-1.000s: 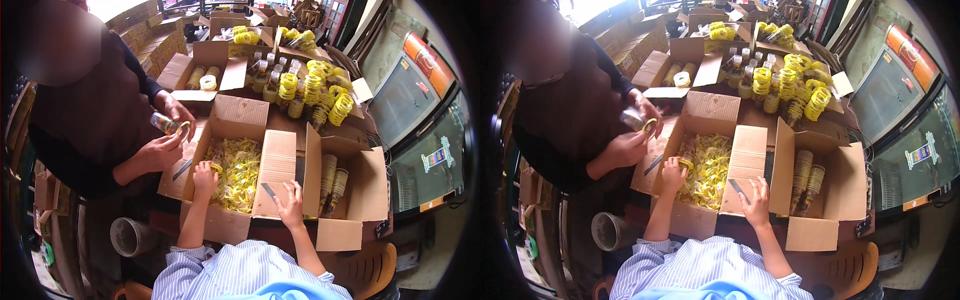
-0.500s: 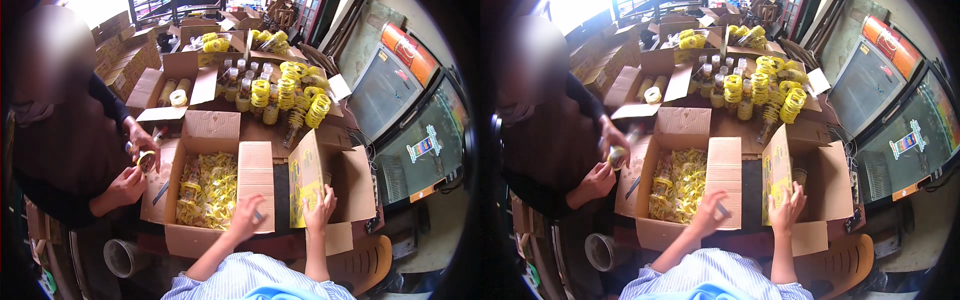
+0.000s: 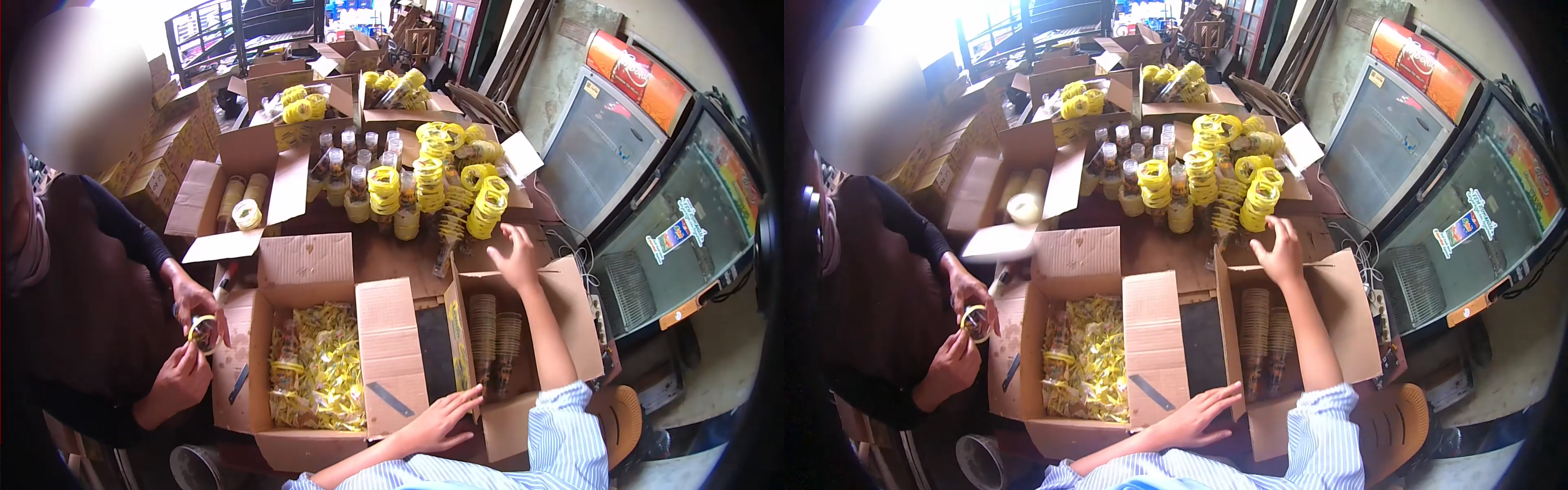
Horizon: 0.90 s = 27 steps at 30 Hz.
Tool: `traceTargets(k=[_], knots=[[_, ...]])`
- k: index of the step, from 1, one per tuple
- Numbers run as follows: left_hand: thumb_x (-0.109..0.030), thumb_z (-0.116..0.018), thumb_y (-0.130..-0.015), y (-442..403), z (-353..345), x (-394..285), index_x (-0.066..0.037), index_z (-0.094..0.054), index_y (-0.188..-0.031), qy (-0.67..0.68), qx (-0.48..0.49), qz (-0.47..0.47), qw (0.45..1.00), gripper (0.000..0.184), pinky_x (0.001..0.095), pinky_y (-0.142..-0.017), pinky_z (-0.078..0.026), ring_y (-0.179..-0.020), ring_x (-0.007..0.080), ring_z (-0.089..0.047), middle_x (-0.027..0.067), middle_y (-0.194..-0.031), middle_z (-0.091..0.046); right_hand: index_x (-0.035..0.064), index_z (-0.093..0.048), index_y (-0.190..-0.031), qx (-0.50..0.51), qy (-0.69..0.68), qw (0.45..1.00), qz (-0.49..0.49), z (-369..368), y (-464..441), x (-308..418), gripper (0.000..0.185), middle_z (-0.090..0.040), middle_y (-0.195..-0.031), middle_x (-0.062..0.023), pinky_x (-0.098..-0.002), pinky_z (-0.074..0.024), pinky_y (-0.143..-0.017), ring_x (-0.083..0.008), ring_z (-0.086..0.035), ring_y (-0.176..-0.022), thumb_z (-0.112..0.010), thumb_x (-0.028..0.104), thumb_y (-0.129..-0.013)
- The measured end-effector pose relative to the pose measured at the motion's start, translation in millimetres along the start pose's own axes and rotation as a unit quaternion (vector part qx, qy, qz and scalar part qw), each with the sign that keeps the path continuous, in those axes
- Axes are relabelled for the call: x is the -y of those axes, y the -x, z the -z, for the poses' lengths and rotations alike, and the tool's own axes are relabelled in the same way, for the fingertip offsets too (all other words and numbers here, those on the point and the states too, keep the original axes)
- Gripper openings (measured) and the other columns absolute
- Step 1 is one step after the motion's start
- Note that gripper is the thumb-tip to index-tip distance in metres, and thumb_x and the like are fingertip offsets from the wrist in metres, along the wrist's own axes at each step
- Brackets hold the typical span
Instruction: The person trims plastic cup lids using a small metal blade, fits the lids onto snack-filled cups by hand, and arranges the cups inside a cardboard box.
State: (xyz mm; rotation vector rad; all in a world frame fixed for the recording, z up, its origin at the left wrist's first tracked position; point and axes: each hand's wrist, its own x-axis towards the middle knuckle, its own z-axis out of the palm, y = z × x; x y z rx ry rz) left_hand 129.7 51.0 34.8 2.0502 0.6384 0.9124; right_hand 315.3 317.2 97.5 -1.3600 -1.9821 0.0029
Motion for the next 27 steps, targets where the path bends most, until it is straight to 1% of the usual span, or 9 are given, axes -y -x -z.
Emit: traceTargets(k=[5,8,9,12,13,14,20,24,27], knots=[[-0.022,-0.054,-0.086,-1.7,3.9,10.6,-0.003,-0.031,-0.134,0.063,0.026,0.018,0.998,0.057,0.0407,-0.101,-0.032,-0.124,0.031,-0.035,0.0136,-0.143,-0.026,0.0087,-0.047,-0.119,0.042,0.113,0.992,-0.046,-61.4,-62.8,-66.1,0.059,-0.05,-0.12,-0.0115,-0.0408,-0.0474,-0.085,-0.0328,-0.054,-0.104,-0.073,0.017,-0.066],[-0.024,-0.052,-0.088,-5.2,9.3,8.7,-0.004,-0.032,-0.134,0.075,0.059,0.048,0.994,0.054,0.0402,-0.102,-0.03,-0.127,0.0289,-0.034,0.0101,-0.144,-0.026,0.0104,-0.047,-0.118,0.112,0.161,0.975,-0.1,-81.7,-79.9,-88.3,0.059,-0.051,-0.12,-0.0095,-0.0421,-0.0483,-0.084,-0.033,-0.055,-0.103,-0.074,0.019,-0.066],[-0.024,-0.052,-0.088,-6.8,10.2,9.4,-0.004,-0.032,-0.134,0.071,0.065,0.05,0.994,0.054,0.0401,-0.102,-0.03,-0.127,0.0288,-0.033,0.0098,-0.145,-0.025,0.008,-0.051,-0.109,0.165,0.179,0.96,-0.14,-77.4,-84.4,-79.3,0.05,-0.055,-0.114,-0.0103,-0.0419,-0.0489,-0.082,-0.0331,-0.058,-0.098,-0.074,0.019,-0.066],[-0.025,-0.052,-0.088,-8.6,9.2,10.4,-0.004,-0.032,-0.134,0.064,0.076,0.047,0.994,0.055,0.0399,-0.102,-0.03,-0.127,0.0286,-0.033,0.0093,-0.145,-0.025,0.0061,-0.055,-0.099,0.109,0.201,0.966,-0.124,-85.2,-73.9,-95.1,0.039,-0.058,-0.108,-0.0107,-0.0415,-0.0497,-0.078,-0.0333,-0.059,-0.093,-0.074,0.018,-0.067],[-0.026,-0.052,-0.088,-8.9,8.2,11.4,-0.004,-0.032,-0.134,0.061,0.074,0.041,0.994,0.055,0.0399,-0.102,-0.03,-0.127,0.0286,-0.033,0.0092,-0.145,-0.025,0.0021,-0.056,-0.09,0.072,0.177,0.978,-0.087,-84.5,-67.5,-100.0,0.034,-0.058,-0.1,-0.0156,-0.0428,-0.0487,-0.073,-0.0362,-0.058,-0.088,-0.074,0.018,-0.066],[-0.026,-0.053,-0.088,-9.2,6.9,12.4,-0.004,-0.032,-0.134,0.058,0.072,0.034,0.995,0.056,0.0398,-0.102,-0.03,-0.127,0.0287,-0.033,0.0091,-0.145,-0.024,0.002,-0.056,-0.09,0.064,0.17,0.98,-0.08,-82.5,-61.3,-104.1,0.034,-0.059,-0.099,-0.0155,-0.0427,-0.0487,-0.073,-0.0361,-0.058,-0.088,-0.074,0.018,-0.066],[-0.026,-0.055,-0.087,-8.4,-1.0,11.8,-0.004,-0.03,-0.136,0.029,0.055,0.02,0.998,0.059,0.0399,-0.103,-0.03,-0.128,0.028,-0.032,0.0101,-0.145,-0.023,0.0024,-0.059,-0.091,0.067,0.127,0.988,-0.053,-9.3,-60.2,-50.5,0.031,-0.06,-0.098,-0.0153,-0.0423,-0.049,-0.074,-0.0357,-0.059,-0.086,-0.073,0.017,-0.067],[-0.027,-0.056,-0.086,-8.1,-3.8,9.4,-0.004,-0.03,-0.135,-0.008,0.038,0.016,0.999,0.06,0.0409,-0.104,-0.029,-0.129,0.0287,-0.029,0.0111,-0.145,-0.024,-0.0013,-0.059,-0.092,0.051,0.098,0.992,0.054,35.5,-79.7,5.2,0.034,-0.061,-0.095,-0.0179,-0.0402,-0.0488,-0.075,-0.0347,-0.06,-0.086,-0.073,0.016,-0.066],[-0.027,-0.061,-0.082,-8.6,10.0,9.8,-0.004,-0.036,-0.13,-0.026,-0.054,0.012,0.998,0.059,0.043,-0.104,-0.028,-0.127,0.032,-0.03,0.0154,-0.138,-0.032,-0.0016,-0.06,-0.095,0.082,0.081,0.992,0.056,38.1,-88.5,46.9,0.036,-0.062,-0.096,-0.0169,-0.0382,-0.0489,-0.077,-0.0328,-0.06,-0.088,-0.073,0.018,-0.067]])
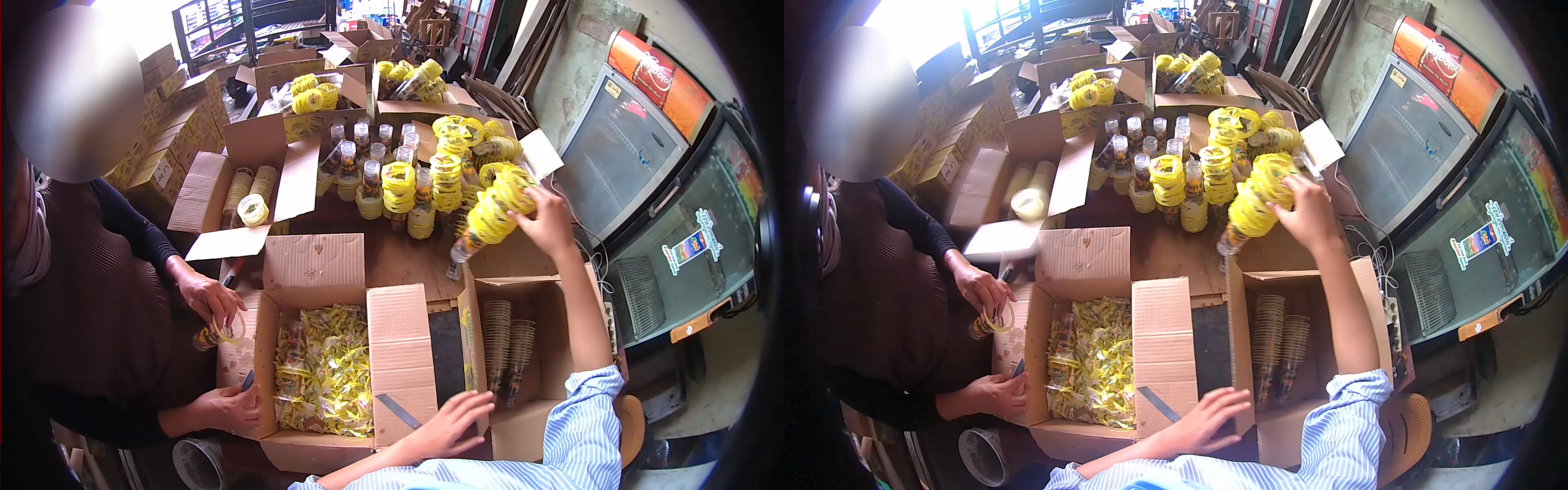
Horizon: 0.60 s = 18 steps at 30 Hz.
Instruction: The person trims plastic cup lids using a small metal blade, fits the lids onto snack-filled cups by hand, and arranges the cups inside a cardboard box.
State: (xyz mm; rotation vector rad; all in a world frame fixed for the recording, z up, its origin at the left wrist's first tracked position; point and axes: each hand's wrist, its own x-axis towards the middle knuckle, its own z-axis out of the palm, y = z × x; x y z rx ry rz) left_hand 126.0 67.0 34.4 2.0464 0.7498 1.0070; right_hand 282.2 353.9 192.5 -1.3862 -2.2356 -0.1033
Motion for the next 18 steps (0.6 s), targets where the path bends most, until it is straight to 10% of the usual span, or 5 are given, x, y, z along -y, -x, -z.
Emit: traceTargets(k=[7,18], knots=[[-0.018,-0.066,-0.078,-26.2,76.0,46.6,-0.001,-0.041,-0.12,-0.027,-0.199,0.026,0.979,0.053,0.0408,-0.096,-0.035,-0.116,0.0324,-0.041,0.0189,-0.12,-0.044,0.0064,-0.062,-0.098,0.094,-0.022,0.994,0.042,-90.6,-9.2,37.3,0.037,-0.062,-0.1,-0.0131,-0.0379,-0.0513,-0.077,-0.0292,-0.062,-0.088,-0.071,0.025,-0.067],[-0.026,-0.078,-0.064,-98.5,134.8,186.8,0.003,-0.026,-0.13,-0.167,-0.251,0.203,0.932,0.089,0.04,-0.102,-0.032,-0.121,0.0341,-0.036,0.0209,-0.129,-0.035,0.0092,-0.058,-0.103,0.216,-0.057,0.968,0.115,-155.6,22.0,39.2,0.029,-0.058,-0.102,-0.0132,-0.0432,-0.0511,-0.072,-0.035,-0.062,-0.082,-0.055,0.032,-0.084]])
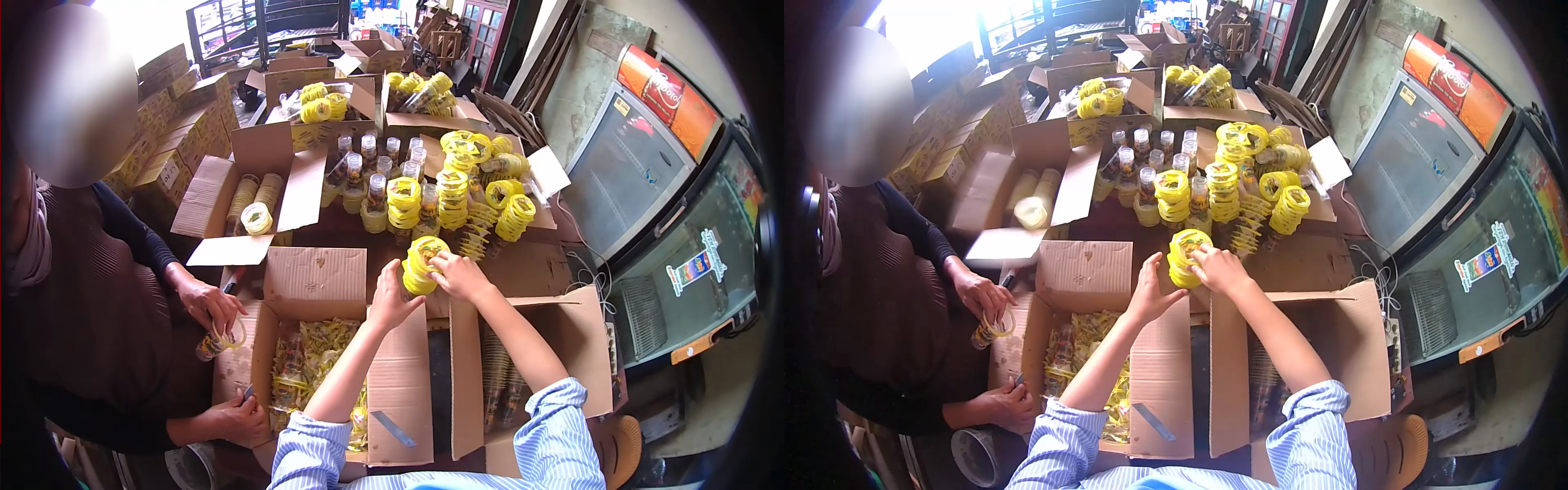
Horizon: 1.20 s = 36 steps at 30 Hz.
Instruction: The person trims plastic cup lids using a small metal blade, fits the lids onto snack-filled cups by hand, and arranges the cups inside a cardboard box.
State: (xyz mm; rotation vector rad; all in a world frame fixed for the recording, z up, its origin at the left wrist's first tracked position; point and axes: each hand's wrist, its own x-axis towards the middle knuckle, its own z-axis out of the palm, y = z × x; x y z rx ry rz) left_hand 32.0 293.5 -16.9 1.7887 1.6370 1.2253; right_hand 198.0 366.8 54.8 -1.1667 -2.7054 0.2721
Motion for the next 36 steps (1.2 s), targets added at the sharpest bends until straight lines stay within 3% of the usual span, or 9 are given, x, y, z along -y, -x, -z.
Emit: traceTargets(k=[4,7,8,11,15,19,24,31,36], knots=[[-0.023,-0.079,-0.063,-26.7,-19.5,8.5,0.002,-0.022,-0.133,0.035,-0.044,-0.074,0.996,0.093,0.0401,-0.102,-0.031,-0.122,0.0352,-0.036,0.0222,-0.132,-0.034,0.009,-0.058,-0.104,0.011,0.066,0.995,0.075,10.6,-3.0,8.4,0.03,-0.059,-0.099,-0.0091,-0.0391,-0.0528,-0.064,-0.0286,-0.063,-0.073,-0.052,0.031,-0.085],[-0.018,-0.078,-0.065,-35.7,-18.8,3.9,0.001,-0.022,-0.133,0.136,-0.042,-0.044,0.989,0.09,0.0381,-0.102,-0.032,-0.123,0.0315,-0.035,0.0201,-0.133,-0.032,0.0077,-0.058,-0.105,-0.027,0.077,0.99,0.112,6.2,-2.6,4.6,0.03,-0.059,-0.094,-0.0074,-0.0365,-0.0523,-0.061,-0.0255,-0.063,-0.069,-0.052,0.029,-0.085],[-0.013,-0.075,-0.068,-37.6,-17.3,0.4,0.0,-0.025,-0.133,0.11,-0.079,-0.085,0.987,0.083,0.0374,-0.1,-0.035,-0.121,0.0296,-0.041,0.0195,-0.13,-0.037,0.0078,-0.058,-0.105,-0.035,0.077,0.991,0.108,6.4,-2.5,5.5,0.03,-0.059,-0.094,-0.007,-0.0355,-0.0517,-0.059,-0.0248,-0.063,-0.069,-0.053,0.028,-0.084],[-0.013,-0.073,-0.069,-40.5,-18.1,4.9,-0.001,-0.029,-0.131,0.186,0.003,-0.027,0.982,0.077,0.038,-0.098,-0.037,-0.117,0.0304,-0.045,0.0185,-0.124,-0.045,0.0071,-0.059,-0.103,-0.067,0.136,0.98,0.13,4.6,-4.4,7.5,0.028,-0.059,-0.092,-0.0063,-0.0321,-0.049,-0.058,-0.0215,-0.062,-0.067,-0.054,0.024,-0.082],[-0.015,-0.074,-0.07,-37.8,-22.2,4.0,-0.003,-0.033,-0.129,0.242,-0.022,0.01,0.97,0.073,0.0364,-0.095,-0.039,-0.112,0.0274,-0.05,0.0172,-0.118,-0.05,0.0058,-0.058,-0.101,-0.139,0.204,0.952,0.182,-7.7,-6.8,3.2,0.027,-0.057,-0.092,-0.0071,-0.0323,-0.0469,-0.059,-0.02,-0.059,-0.066,-0.058,0.016,-0.077],[-0.017,-0.075,-0.07,-31.5,-17.8,1.0,-0.004,-0.033,-0.129,0.196,-0.037,-0.006,0.98,0.074,0.0359,-0.094,-0.039,-0.11,0.0267,-0.05,0.0173,-0.116,-0.051,0.0046,-0.057,-0.094,-0.228,0.207,0.945,0.113,31.7,-5.7,21.8,0.019,-0.055,-0.088,-0.0076,-0.0348,-0.0445,-0.065,-0.0225,-0.055,-0.07,-0.057,0.014,-0.077],[-0.025,-0.077,-0.066,-27.6,-19.4,3.5,-0.007,-0.032,-0.13,0.113,-0.047,-0.016,0.992,0.08,0.0399,-0.096,-0.035,-0.113,0.0294,-0.044,0.0133,-0.122,-0.046,0.0053,-0.057,-0.098,-0.313,0.104,0.938,0.103,95.0,-7.2,47.3,0.02,-0.055,-0.09,-0.0098,-0.0375,-0.0458,-0.07,-0.0273,-0.057,-0.079,-0.06,0.012,-0.079],[-0.034,-0.079,-0.052,-34.3,-5.3,-17.6,-0.012,-0.037,-0.129,-0.044,0.002,-0.027,0.999,0.091,0.0428,-0.097,-0.025,-0.117,0.0275,-0.036,0.0087,-0.123,-0.045,0.0067,-0.059,-0.099,-0.333,0.051,0.939,0.067,102.9,20.0,55.9,0.024,-0.056,-0.094,-0.0093,-0.038,-0.0469,-0.072,-0.0267,-0.058,-0.083,-0.062,0.01,-0.075],[-0.038,-0.075,-0.055,-42.9,-1.9,-20.8,-0.012,-0.047,-0.121,-0.085,0.01,-0.035,0.996,0.076,0.0417,-0.094,-0.027,-0.116,0.0274,-0.035,0.0097,-0.12,-0.044,0.0081,-0.06,-0.099,-0.361,-0.033,0.931,0.041,104.8,33.7,63.6,0.021,-0.053,-0.105,-0.0111,-0.0345,-0.0505,-0.066,-0.0262,-0.06,-0.074,-0.062,0.01,-0.078]])
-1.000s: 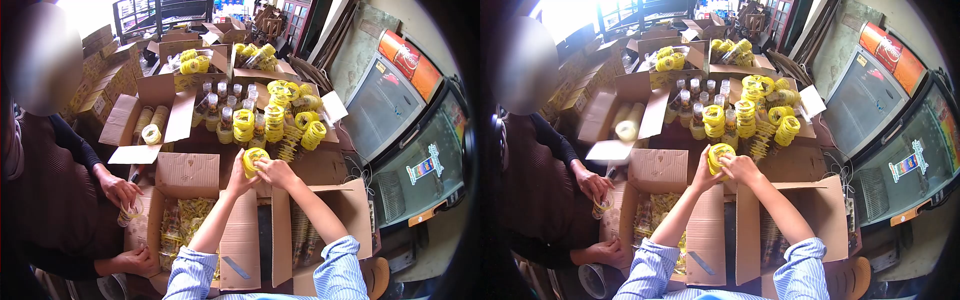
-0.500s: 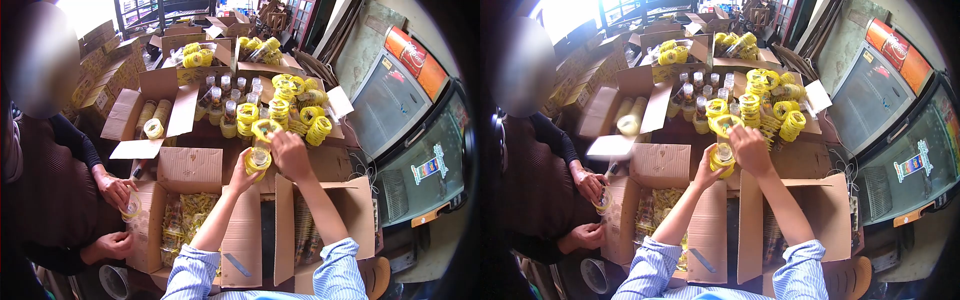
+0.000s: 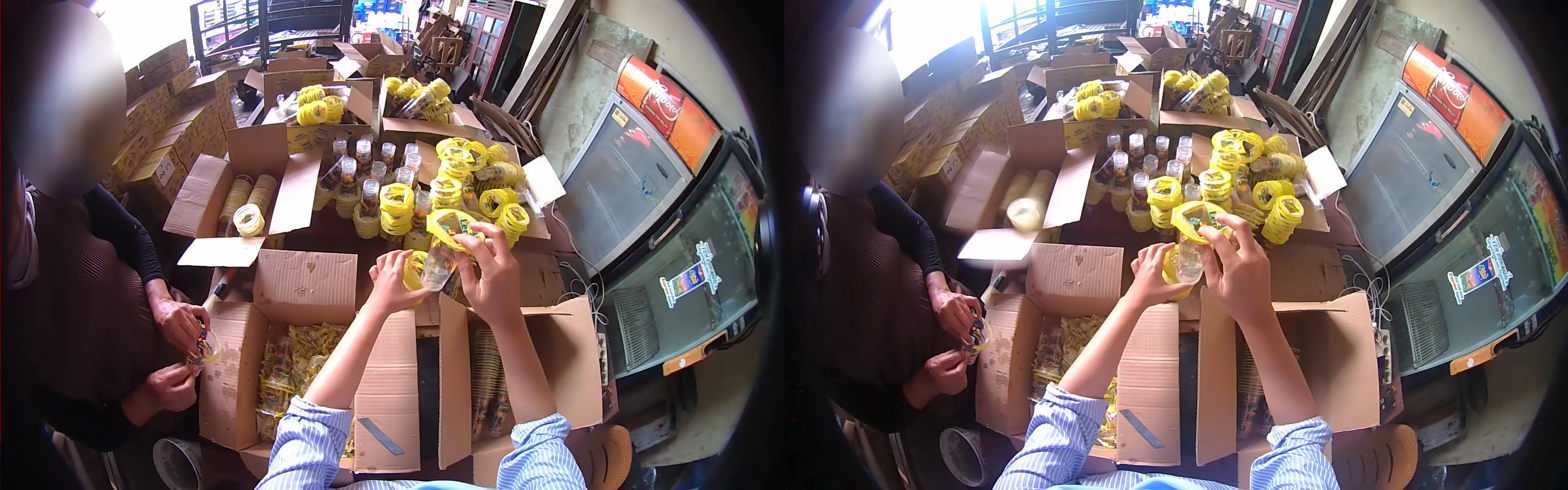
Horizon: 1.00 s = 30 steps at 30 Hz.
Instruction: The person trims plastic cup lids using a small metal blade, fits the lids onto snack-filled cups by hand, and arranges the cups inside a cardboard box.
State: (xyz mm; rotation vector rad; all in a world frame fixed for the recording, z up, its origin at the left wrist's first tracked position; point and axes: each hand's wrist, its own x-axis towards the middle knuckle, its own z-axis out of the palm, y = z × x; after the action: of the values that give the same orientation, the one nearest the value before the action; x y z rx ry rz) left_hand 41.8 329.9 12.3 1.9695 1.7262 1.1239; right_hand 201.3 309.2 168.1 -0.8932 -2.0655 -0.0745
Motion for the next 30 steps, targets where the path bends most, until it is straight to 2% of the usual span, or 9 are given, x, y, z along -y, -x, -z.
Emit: traceTargets(k=[5,11,14,17,20,24,27,28,30], knots=[[-0.036,-0.071,-0.062,-5.7,-4.3,1.7,-0.011,-0.05,-0.116,-0.043,0.004,0.024,0.999,0.063,0.0416,-0.092,-0.027,-0.116,0.0283,-0.033,0.0113,-0.118,-0.044,0.0087,-0.061,-0.1,-0.007,-0.026,0.999,-0.017,5.5,7.1,5.9,0.022,-0.053,-0.104,-0.0097,-0.0315,-0.0499,-0.062,-0.0211,-0.058,-0.068,-0.062,0.01,-0.079],[-0.04,-0.073,-0.061,-6.1,-5.0,-0.7,-0.015,-0.051,-0.116,-0.041,-0.005,0.026,0.999,0.065,0.0434,-0.094,-0.026,-0.117,0.0288,-0.033,0.0085,-0.12,-0.044,0.0081,-0.061,-0.101,-0.028,-0.035,0.999,-0.022,11.8,9.7,4.8,0.022,-0.053,-0.105,-0.0103,-0.0302,-0.0491,-0.06,-0.0195,-0.058,-0.066,-0.063,0.008,-0.079],[-0.039,-0.071,-0.066,-5.6,-1.2,-4.5,-0.012,-0.047,-0.121,-0.047,0.029,0.026,0.998,0.066,0.0425,-0.094,-0.024,-0.119,0.0286,-0.03,0.0128,-0.124,-0.04,0.008,-0.06,-0.102,-0.028,-0.035,0.999,-0.024,12.5,10.7,4.8,0.022,-0.053,-0.105,-0.0107,-0.0301,-0.049,-0.06,-0.0194,-0.058,-0.067,-0.063,0.008,-0.079],[-0.041,-0.069,-0.07,-3.5,-0.6,-3.6,-0.011,-0.043,-0.125,-0.05,0.005,0.006,0.999,0.068,0.0434,-0.096,-0.023,-0.12,0.029,-0.029,0.0131,-0.128,-0.037,0.0078,-0.06,-0.102,-0.032,-0.044,0.998,-0.026,13.7,12.9,6.8,0.022,-0.053,-0.105,-0.0111,-0.0302,-0.0494,-0.062,-0.0204,-0.059,-0.07,-0.062,0.008,-0.08],[-0.044,-0.063,-0.077,-3.4,7.5,-3.8,-0.006,-0.04,-0.126,0.021,-0.074,-0.014,0.997,0.066,0.044,-0.099,-0.021,-0.122,0.0294,-0.028,0.0134,-0.129,-0.035,0.0077,-0.06,-0.102,-0.043,-0.067,0.997,-0.023,15.9,17.8,12.3,0.022,-0.053,-0.105,-0.0119,-0.0305,-0.0497,-0.065,-0.0216,-0.06,-0.074,-0.062,0.008,-0.081],[-0.038,-0.059,-0.081,12.5,48.3,-19.7,-0.004,-0.04,-0.125,0.067,-0.12,0.01,0.99,0.058,0.0432,-0.101,-0.019,-0.123,0.029,-0.029,0.0134,-0.128,-0.038,0.0076,-0.06,-0.101,-0.048,-0.094,0.994,-0.042,17.8,30.4,24.5,0.02,-0.052,-0.105,-0.013,-0.0314,-0.0494,-0.069,-0.0224,-0.061,-0.078,-0.062,0.008,-0.081],[-0.035,-0.056,-0.084,40.6,79.9,-29.5,-0.005,-0.04,-0.125,0.177,-0.138,0.024,0.974,0.053,0.0385,-0.101,-0.024,-0.121,0.026,-0.034,0.0131,-0.127,-0.041,0.0075,-0.061,-0.101,-0.046,-0.135,0.987,-0.073,23.0,44.2,42.9,0.019,-0.052,-0.103,-0.0134,-0.0325,-0.0487,-0.072,-0.0233,-0.06,-0.081,-0.062,0.008,-0.081],[-0.032,-0.056,-0.085,54.6,86.2,-31.2,-0.005,-0.038,-0.126,0.278,-0.119,0.034,0.953,0.052,0.0367,-0.098,-0.029,-0.116,0.0239,-0.039,0.0111,-0.124,-0.043,0.0075,-0.061,-0.1,-0.043,-0.152,0.984,-0.085,25.0,50.9,51.9,0.019,-0.053,-0.103,-0.0134,-0.033,-0.0485,-0.073,-0.0237,-0.06,-0.082,-0.062,0.008,-0.081],[-0.031,-0.059,-0.083,89.8,103.9,-47.7,-0.005,-0.037,-0.127,0.38,-0.029,0.007,0.925,0.055,0.0366,-0.097,-0.03,-0.113,0.0227,-0.041,0.0101,-0.121,-0.045,0.0089,-0.061,-0.1,-0.033,-0.143,0.986,-0.075,25.5,64.6,71.8,0.022,-0.053,-0.103,-0.0138,-0.0343,-0.0476,-0.075,-0.0255,-0.058,-0.088,-0.064,0.006,-0.078]])
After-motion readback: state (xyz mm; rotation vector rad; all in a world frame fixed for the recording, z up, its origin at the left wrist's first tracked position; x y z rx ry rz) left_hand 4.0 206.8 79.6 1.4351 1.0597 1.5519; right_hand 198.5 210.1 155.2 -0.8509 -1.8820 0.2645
